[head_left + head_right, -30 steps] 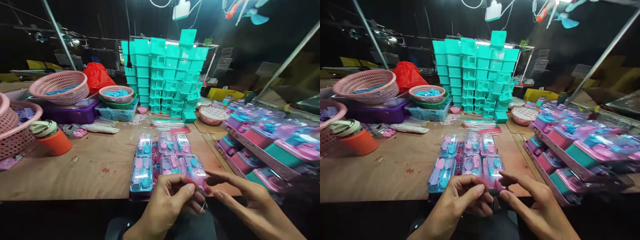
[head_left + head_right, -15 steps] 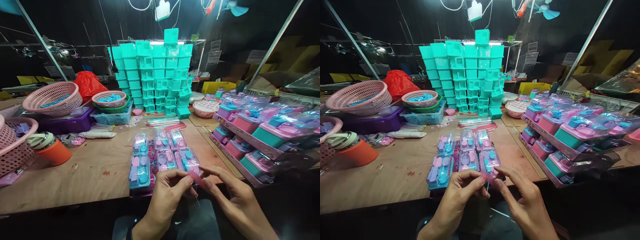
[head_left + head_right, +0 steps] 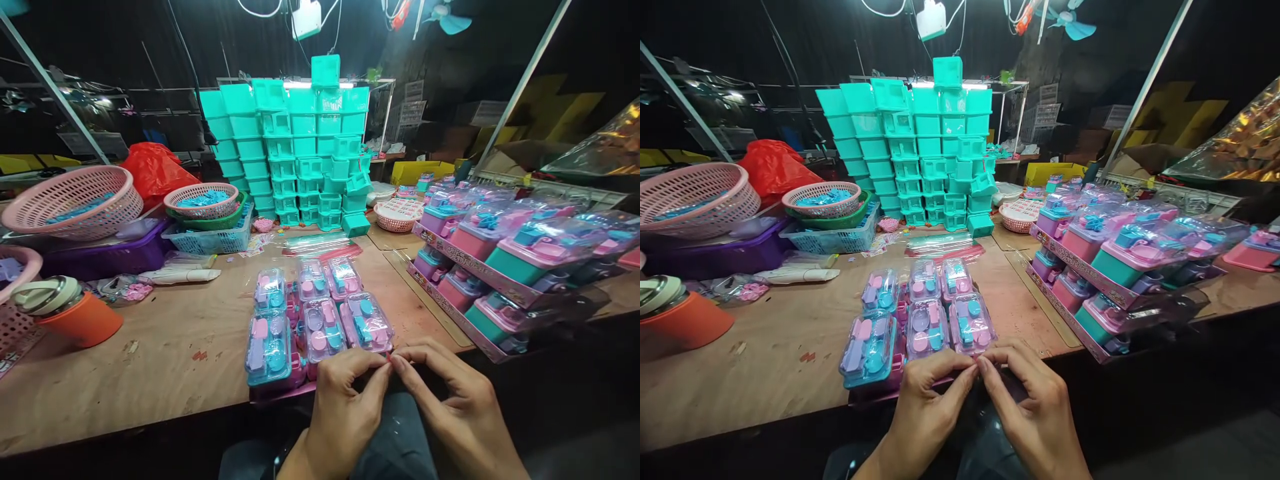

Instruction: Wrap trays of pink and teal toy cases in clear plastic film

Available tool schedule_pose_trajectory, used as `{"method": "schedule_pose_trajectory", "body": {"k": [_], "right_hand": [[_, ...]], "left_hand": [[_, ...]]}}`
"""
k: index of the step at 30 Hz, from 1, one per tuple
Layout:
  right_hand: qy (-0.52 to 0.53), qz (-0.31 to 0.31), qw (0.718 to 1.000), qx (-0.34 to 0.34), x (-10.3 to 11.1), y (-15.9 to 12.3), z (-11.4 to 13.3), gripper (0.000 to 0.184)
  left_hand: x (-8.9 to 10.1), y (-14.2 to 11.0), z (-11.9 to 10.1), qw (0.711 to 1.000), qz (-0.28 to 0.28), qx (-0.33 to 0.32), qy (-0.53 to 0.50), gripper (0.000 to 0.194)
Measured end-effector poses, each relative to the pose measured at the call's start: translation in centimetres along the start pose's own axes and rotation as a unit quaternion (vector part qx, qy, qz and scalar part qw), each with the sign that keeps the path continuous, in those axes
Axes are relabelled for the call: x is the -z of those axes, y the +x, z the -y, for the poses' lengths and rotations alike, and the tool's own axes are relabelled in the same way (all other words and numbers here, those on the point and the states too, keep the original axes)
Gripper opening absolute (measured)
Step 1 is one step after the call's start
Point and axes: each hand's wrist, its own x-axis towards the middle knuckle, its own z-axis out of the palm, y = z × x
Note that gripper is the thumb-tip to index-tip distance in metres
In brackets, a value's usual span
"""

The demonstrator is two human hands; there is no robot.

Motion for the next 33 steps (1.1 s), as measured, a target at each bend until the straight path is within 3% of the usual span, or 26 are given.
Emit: {"method": "schedule_pose_trajectory", "body": {"k": [4,7,10,12,14,17,20,22,26,29,31,33], "right_hand": [[-0.041,-0.017,0.999,-0.01,-0.6,-1.0,-0.6,0.01],[-0.142,-0.119,0.983,-0.015,0.4,-1.7,-2.5,0.013],[-0.222,-0.205,0.95,-0.075,2.9,-2.0,-4.6,0.024],[-0.209,-0.192,0.952,-0.117,4.1,-2.1,-5.1,0.028],[-0.157,-0.159,0.968,-0.11,4.2,-2.1,-4.4,0.027],[-0.062,-0.101,0.992,-0.048,2.2,-1.7,-2.2,0.021],[0.025,-0.053,0.998,-0.021,-0.2,-1.3,-0.6,0.008],[0.011,-0.069,0.998,0.009,-1.0,-1.2,-0.3,0.006],[-0.158,-0.164,0.969,0.099,-0.4,-1.6,-1.3,0.008],[-0.17,-0.185,0.967,0.034,1.0,-1.7,-2.3,0.011],[-0.117,-0.15,0.981,-0.023,1.5,-1.7,-2.5,0.014],[-0.057,-0.096,0.993,-0.033,1.5,-1.6,-2.3,0.011]], "left_hand": [[-0.2,-0.2,-0.3,0.998,0.023,0.047,-0.033,0.018],[0.3,-0.1,-0.6,0.996,-0.016,0.071,-0.057,0.019],[1.5,0.2,-0.9,0.988,-0.078,0.094,-0.094,0.02],[1.9,0.3,-1.0,0.986,-0.082,0.103,-0.104,0.021],[1.7,0.4,-0.9,0.989,-0.059,0.094,-0.094,0.02],[0.4,0.1,-0.8,0.994,-0.021,0.072,-0.073,0.018],[-0.5,-0.3,-0.7,0.997,-0.008,0.052,-0.063,0.019],[-0.4,-0.4,-0.8,0.997,-0.007,0.052,-0.061,0.019],[0.6,-0.3,-1.0,0.996,-0.022,0.065,-0.053,0.019],[1.1,-0.2,-1.0,0.993,-0.045,0.084,-0.063,0.018],[1.0,-0.1,-1.0,0.992,-0.045,0.089,-0.072,0.017],[0.5,-0.2,-0.9,0.993,-0.035,0.084,-0.076,0.016]]}}
